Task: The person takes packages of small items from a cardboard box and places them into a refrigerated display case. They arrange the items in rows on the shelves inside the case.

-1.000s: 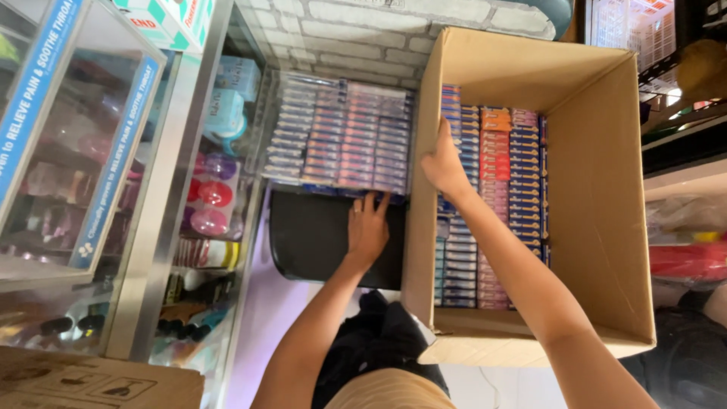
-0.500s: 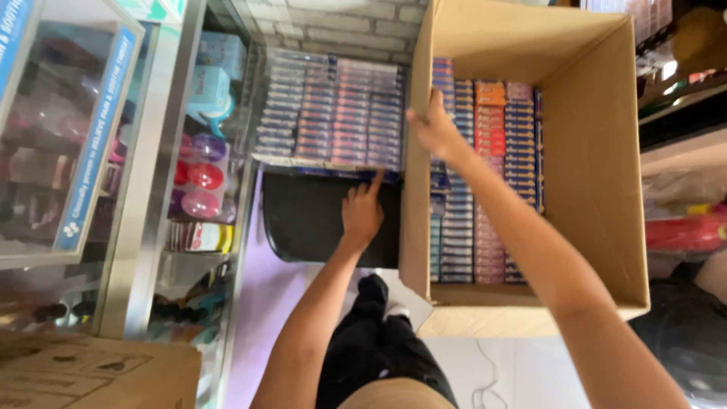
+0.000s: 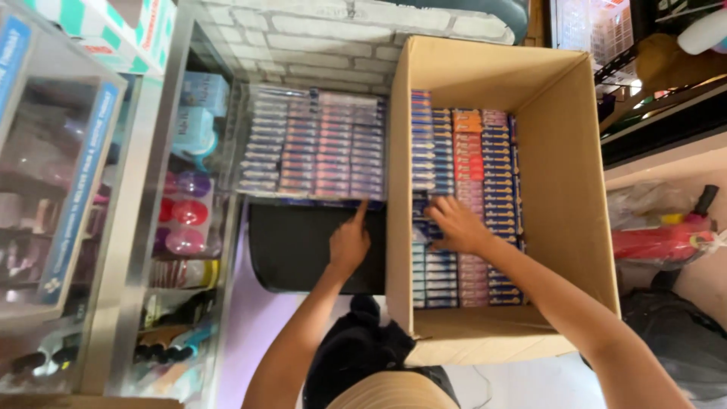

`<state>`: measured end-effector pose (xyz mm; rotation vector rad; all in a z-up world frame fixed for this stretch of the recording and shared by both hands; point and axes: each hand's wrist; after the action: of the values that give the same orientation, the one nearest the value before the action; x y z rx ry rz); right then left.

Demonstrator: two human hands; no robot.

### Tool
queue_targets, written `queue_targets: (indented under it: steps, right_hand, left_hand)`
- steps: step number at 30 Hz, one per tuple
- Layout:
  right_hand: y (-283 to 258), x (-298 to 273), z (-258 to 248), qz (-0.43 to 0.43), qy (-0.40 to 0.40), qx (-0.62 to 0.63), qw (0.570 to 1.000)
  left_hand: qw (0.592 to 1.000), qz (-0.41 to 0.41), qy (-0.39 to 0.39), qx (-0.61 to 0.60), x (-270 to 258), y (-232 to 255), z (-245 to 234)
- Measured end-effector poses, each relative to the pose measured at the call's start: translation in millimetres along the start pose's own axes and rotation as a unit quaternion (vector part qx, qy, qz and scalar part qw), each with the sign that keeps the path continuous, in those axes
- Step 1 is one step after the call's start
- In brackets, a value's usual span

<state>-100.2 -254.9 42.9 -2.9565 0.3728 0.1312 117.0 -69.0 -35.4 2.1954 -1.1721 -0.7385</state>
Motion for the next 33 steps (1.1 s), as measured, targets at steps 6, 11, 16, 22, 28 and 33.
queue_targets:
  steps: [6, 11, 16, 22, 28, 33]
  right_hand:
    - [21, 5, 39, -0.028, 0.069, 0.034, 0.997]
    - [35, 8, 40, -0.083, 0.063, 0.053, 0.993]
    - [44, -3, 60, -0.134, 0.139, 0.131, 0.972]
    - [42, 7, 89, -0.033, 0.249, 0.193, 0.949]
    - [38, 13, 122, 0.069, 0.299, 0.34, 0.889]
    - [20, 23, 106, 0.136, 0.281, 0.279, 0.908]
  left_hand:
    - [0.992, 0.01, 0.036, -0.117, -1, 25, -1]
    - [0.965, 0.015, 0.079, -0.251, -11, 32, 25]
    - [0.921, -0.009, 0.179, -0.346, -58, 48, 35]
    - [0.786, -0.021, 0.169, -0.595, -144, 114, -12]
    - [0.931, 0.106, 0.173, -0.304, -185, 181, -41]
    - [0.917, 0.109, 0.177, -0.339, -181, 178, -32]
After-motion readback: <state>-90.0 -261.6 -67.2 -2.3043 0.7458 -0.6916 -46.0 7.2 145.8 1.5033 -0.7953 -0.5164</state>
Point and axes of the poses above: each hand's wrist, its own x-axis towards the middle knuckle, its own z-axis out of the palm, y = z × x, and after that the axes turned 8 degrees about -x, right-handed
